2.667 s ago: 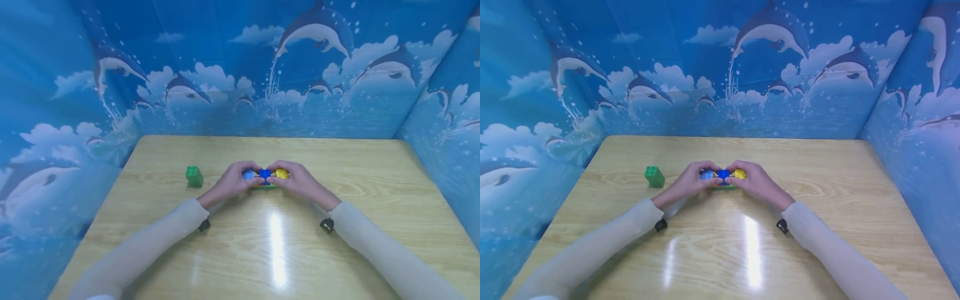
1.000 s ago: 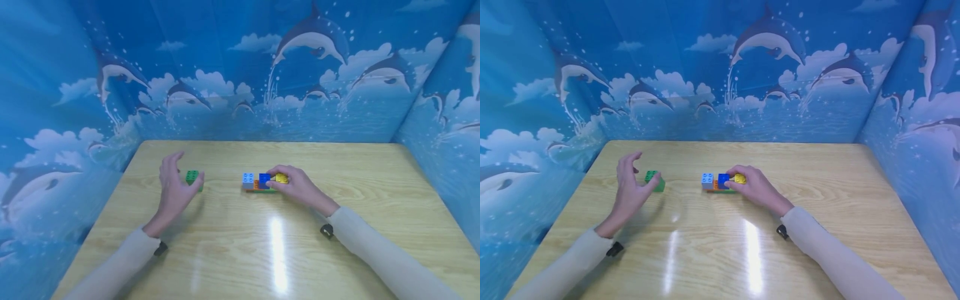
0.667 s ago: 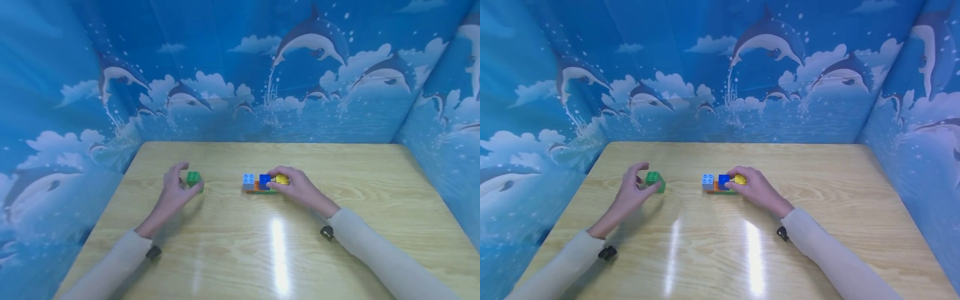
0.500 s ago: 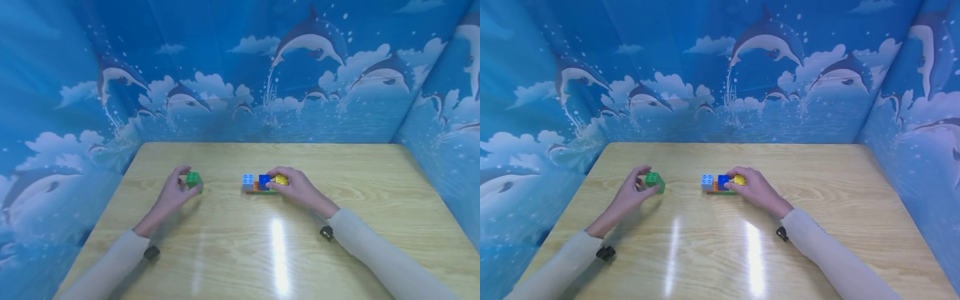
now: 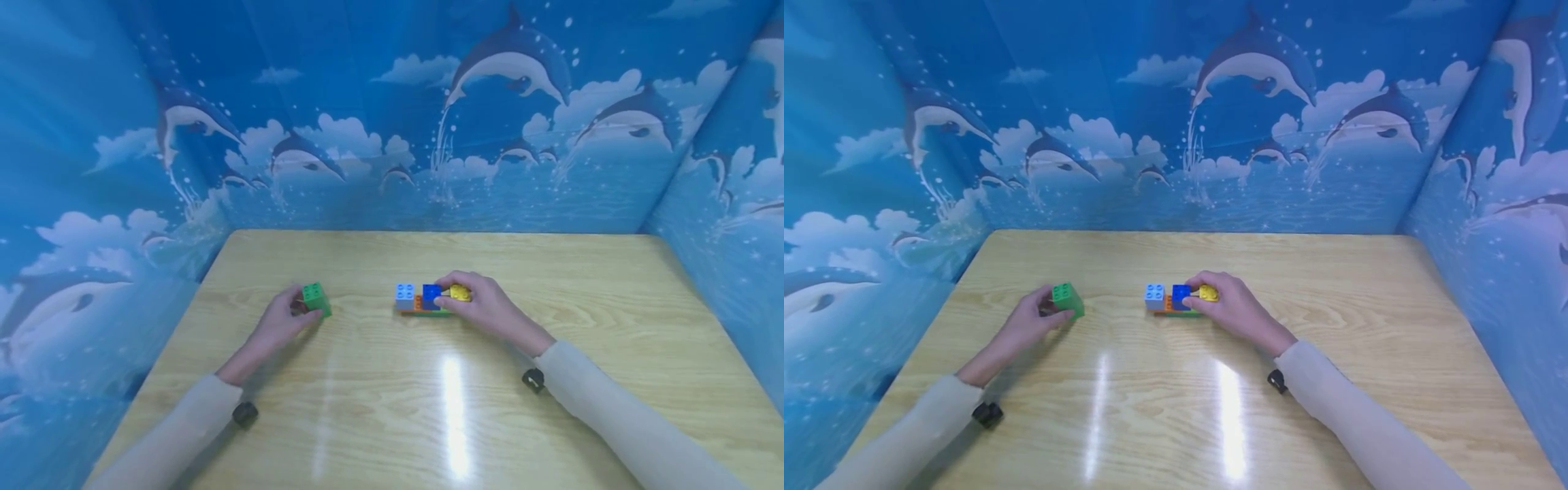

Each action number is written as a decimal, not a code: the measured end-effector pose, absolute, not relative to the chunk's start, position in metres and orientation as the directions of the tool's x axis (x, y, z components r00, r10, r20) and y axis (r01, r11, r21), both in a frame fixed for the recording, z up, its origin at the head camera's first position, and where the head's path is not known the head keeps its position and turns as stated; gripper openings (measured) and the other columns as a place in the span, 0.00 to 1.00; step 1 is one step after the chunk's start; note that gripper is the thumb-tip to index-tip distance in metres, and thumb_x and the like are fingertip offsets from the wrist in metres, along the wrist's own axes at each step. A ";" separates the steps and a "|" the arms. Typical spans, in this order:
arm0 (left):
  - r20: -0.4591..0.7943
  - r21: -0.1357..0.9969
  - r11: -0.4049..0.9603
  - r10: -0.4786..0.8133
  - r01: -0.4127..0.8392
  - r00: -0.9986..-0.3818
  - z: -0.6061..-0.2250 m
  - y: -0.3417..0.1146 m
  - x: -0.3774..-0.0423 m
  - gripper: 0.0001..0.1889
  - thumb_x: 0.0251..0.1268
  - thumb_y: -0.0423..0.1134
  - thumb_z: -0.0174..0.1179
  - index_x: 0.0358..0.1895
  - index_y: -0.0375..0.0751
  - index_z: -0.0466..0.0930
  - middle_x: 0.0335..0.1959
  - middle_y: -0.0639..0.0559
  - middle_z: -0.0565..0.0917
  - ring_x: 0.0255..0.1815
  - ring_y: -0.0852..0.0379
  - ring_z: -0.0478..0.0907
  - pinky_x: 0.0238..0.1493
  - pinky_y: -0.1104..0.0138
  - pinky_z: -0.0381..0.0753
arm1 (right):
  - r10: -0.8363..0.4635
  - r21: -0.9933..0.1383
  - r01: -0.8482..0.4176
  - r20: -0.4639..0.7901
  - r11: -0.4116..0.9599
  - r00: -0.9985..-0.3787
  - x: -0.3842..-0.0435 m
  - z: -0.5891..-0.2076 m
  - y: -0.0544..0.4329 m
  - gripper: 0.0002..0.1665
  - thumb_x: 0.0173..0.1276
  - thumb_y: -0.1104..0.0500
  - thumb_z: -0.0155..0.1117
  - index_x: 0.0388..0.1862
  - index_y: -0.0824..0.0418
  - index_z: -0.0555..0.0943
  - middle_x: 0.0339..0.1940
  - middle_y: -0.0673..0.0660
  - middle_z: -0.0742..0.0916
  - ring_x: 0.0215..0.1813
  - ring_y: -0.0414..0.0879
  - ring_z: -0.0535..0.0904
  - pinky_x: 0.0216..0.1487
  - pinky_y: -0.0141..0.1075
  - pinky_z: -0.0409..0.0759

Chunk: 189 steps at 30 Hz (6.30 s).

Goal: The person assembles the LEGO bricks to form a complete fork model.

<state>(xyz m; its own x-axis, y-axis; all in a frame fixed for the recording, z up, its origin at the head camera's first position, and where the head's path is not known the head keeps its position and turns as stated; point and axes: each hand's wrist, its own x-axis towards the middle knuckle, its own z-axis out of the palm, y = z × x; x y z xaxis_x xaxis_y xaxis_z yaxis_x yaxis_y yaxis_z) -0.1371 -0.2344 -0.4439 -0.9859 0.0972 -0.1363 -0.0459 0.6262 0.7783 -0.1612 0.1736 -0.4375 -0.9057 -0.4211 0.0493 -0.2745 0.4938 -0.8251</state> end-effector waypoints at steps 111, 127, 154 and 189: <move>-0.135 0.914 0.402 0.423 0.052 -0.896 -0.455 -0.112 -0.100 0.29 0.64 0.31 0.76 0.69 0.41 0.79 0.61 0.48 0.83 0.52 0.53 0.83 0.50 0.62 0.86 | -0.382 -0.797 -0.321 0.123 0.512 -0.916 -0.159 -0.435 0.181 0.39 0.78 0.39 0.71 0.82 0.50 0.74 0.76 0.54 0.80 0.74 0.59 0.75 0.73 0.62 0.73; -0.126 0.943 0.332 0.264 -0.033 -0.956 -0.453 -0.119 -0.139 0.40 0.70 0.35 0.74 0.82 0.44 0.68 0.77 0.47 0.75 0.60 0.49 0.81 0.58 0.56 0.86 | -0.359 -0.837 -0.156 -0.051 0.524 -0.932 -0.148 -0.443 0.208 0.42 0.79 0.45 0.73 0.82 0.59 0.70 0.73 0.62 0.80 0.65 0.57 0.81 0.64 0.57 0.82; -0.042 0.933 0.348 0.369 0.096 -0.928 -0.451 -0.114 -0.157 0.32 0.76 0.29 0.69 0.80 0.47 0.73 0.57 0.43 0.86 0.47 0.49 0.85 0.43 0.59 0.87 | -0.414 -0.835 -0.229 0.002 0.501 -0.910 -0.139 -0.445 0.207 0.31 0.86 0.57 0.62 0.82 0.57 0.67 0.61 0.60 0.86 0.62 0.56 0.84 0.65 0.57 0.82; 0.208 0.881 0.294 0.461 0.370 -0.863 -0.409 -0.124 -0.106 0.31 0.73 0.31 0.73 0.77 0.49 0.77 0.50 0.52 0.89 0.39 0.53 0.84 0.39 0.61 0.86 | -0.420 -0.737 -0.480 0.289 0.477 -0.860 -0.082 -0.409 0.214 0.33 0.81 0.63 0.68 0.81 0.56 0.72 0.51 0.50 0.89 0.49 0.43 0.85 0.47 0.40 0.88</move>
